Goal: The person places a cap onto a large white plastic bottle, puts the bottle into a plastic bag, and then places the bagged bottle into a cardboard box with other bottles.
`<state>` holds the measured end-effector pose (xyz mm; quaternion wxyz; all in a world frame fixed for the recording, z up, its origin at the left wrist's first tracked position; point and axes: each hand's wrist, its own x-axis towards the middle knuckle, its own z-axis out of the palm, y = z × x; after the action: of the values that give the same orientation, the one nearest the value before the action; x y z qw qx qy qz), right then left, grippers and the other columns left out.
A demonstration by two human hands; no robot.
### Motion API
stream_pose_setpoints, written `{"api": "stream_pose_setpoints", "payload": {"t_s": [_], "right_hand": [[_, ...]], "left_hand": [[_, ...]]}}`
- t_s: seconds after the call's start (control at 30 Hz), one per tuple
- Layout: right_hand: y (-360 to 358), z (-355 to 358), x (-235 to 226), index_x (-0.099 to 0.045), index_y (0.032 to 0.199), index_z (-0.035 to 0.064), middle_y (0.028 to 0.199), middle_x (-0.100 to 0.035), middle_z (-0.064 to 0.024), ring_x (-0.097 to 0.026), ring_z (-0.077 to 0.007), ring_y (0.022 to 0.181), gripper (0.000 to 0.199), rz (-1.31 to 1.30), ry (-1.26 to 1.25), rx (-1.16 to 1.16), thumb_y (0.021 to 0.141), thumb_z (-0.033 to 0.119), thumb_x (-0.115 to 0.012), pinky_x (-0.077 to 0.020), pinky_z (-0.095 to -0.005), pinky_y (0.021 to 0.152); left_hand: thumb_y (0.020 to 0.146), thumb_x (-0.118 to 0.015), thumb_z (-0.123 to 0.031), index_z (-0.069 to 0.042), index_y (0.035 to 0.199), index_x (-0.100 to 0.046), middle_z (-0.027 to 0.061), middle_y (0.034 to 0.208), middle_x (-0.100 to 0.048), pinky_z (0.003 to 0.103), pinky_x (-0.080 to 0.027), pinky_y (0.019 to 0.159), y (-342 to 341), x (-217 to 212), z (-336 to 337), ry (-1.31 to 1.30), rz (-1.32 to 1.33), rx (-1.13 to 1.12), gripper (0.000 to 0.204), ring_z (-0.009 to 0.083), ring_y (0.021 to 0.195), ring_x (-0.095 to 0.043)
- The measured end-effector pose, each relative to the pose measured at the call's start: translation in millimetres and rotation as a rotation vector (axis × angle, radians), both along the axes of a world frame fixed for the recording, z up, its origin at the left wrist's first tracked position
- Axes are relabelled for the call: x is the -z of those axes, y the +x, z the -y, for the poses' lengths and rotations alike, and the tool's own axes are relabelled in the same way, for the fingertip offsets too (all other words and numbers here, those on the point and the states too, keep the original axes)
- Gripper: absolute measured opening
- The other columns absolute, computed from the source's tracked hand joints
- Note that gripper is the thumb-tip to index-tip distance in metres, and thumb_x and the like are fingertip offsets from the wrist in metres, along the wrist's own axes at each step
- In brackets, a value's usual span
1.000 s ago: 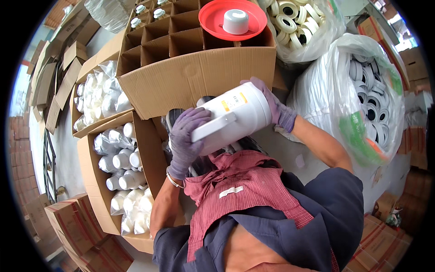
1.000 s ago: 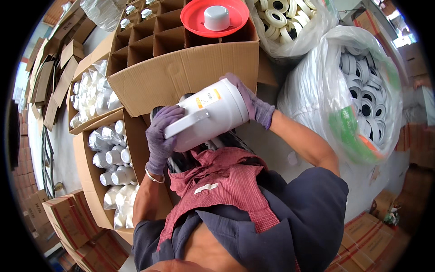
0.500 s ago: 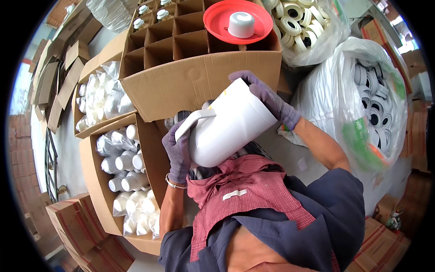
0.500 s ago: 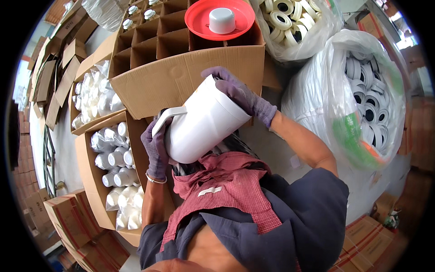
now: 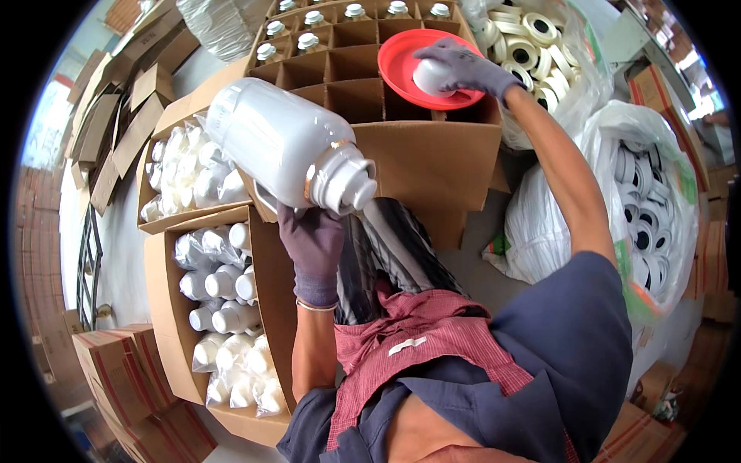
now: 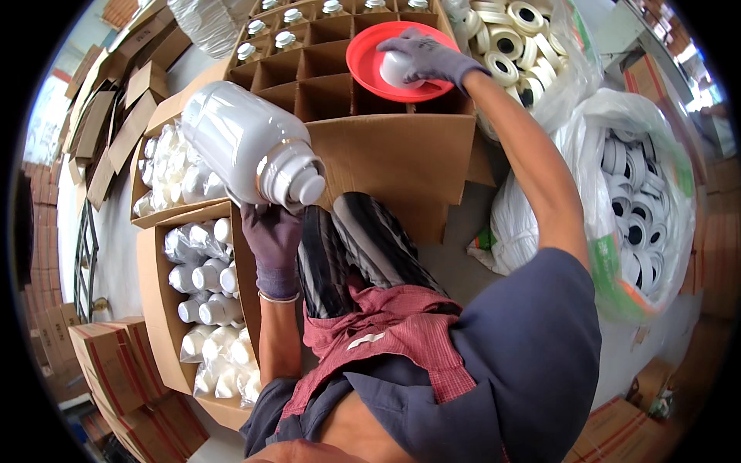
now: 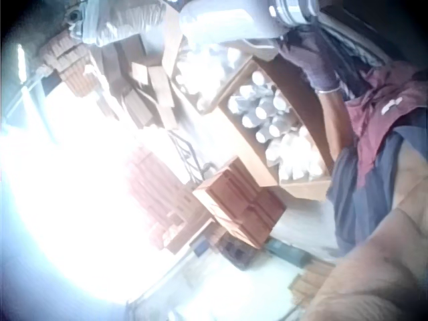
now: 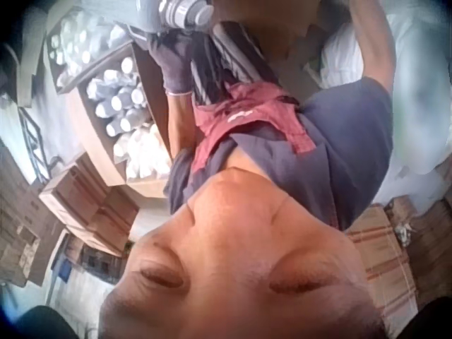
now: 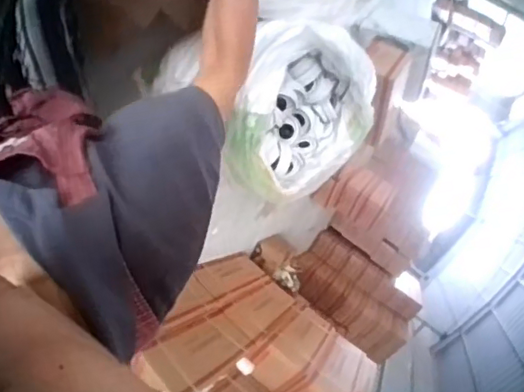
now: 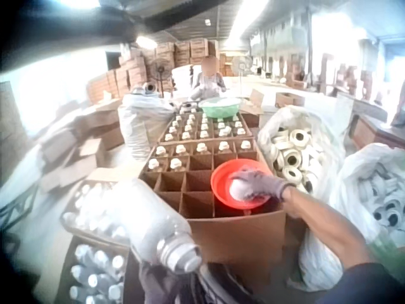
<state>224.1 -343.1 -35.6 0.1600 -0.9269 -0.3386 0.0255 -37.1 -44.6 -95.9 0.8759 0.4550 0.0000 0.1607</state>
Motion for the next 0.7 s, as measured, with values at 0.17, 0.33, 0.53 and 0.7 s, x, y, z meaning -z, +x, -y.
{"api": "stream_pose_setpoints", "payload": {"t_s": [0.17, 0.33, 0.53, 0.7], "right_hand": [[-154, -39, -56, -0.055, 0.128, 0.0133, 0.127, -0.045, -0.0144, -0.050, -0.0286, 0.113, 0.073, 0.418, 0.597, -0.232, 0.063, 0.024, -0.087, -0.0472, -0.0365, 0.093], [-217, -78, -15, -0.050, 0.129, 0.0023, 0.126, -0.048, -0.0190, -0.059, -0.0273, 0.105, 0.077, 0.258, 0.632, -0.011, 0.073, 0.048, -0.077, -0.0544, -0.0388, 0.081], [-226, -62, 19, -0.033, 0.139, 0.0034, 0.136, -0.039, -0.0229, -0.047, -0.0333, 0.124, 0.083, 0.145, 0.688, 0.079, 0.080, 0.046, -0.073, -0.0439, -0.0452, 0.100], [-231, -86, 33, -0.039, 0.135, 0.0102, 0.136, -0.038, -0.0209, -0.041, -0.0418, 0.123, 0.086, 0.505, 0.615, -0.042, 0.062, 0.017, -0.084, -0.0376, -0.0492, 0.103]], "left_hand": [[0.089, -0.057, 0.003, -0.001, 0.132, -0.044, 0.0146, 0.128, -0.053, 0.038, -0.052, 0.095, 18, -21, 18, -0.351, 0.064, 0.000, 0.045, 0.0239, 0.114, -0.056], [0.101, -0.040, -0.032, -0.006, 0.132, -0.047, 0.0129, 0.127, -0.055, 0.044, -0.055, 0.088, 24, -34, 41, -0.574, -0.098, 0.108, 0.041, 0.0269, 0.111, -0.058], [0.101, -0.040, -0.027, -0.008, 0.133, -0.046, 0.0136, 0.128, -0.054, 0.048, -0.051, 0.095, 14, -34, 39, -0.551, -0.090, 0.120, 0.038, 0.0291, 0.117, -0.056], [0.102, -0.038, -0.026, -0.014, 0.134, -0.045, 0.0095, 0.124, -0.055, 0.046, -0.053, 0.092, 8, -31, 47, -0.479, -0.138, 0.118, 0.036, 0.0255, 0.114, -0.058]]}}
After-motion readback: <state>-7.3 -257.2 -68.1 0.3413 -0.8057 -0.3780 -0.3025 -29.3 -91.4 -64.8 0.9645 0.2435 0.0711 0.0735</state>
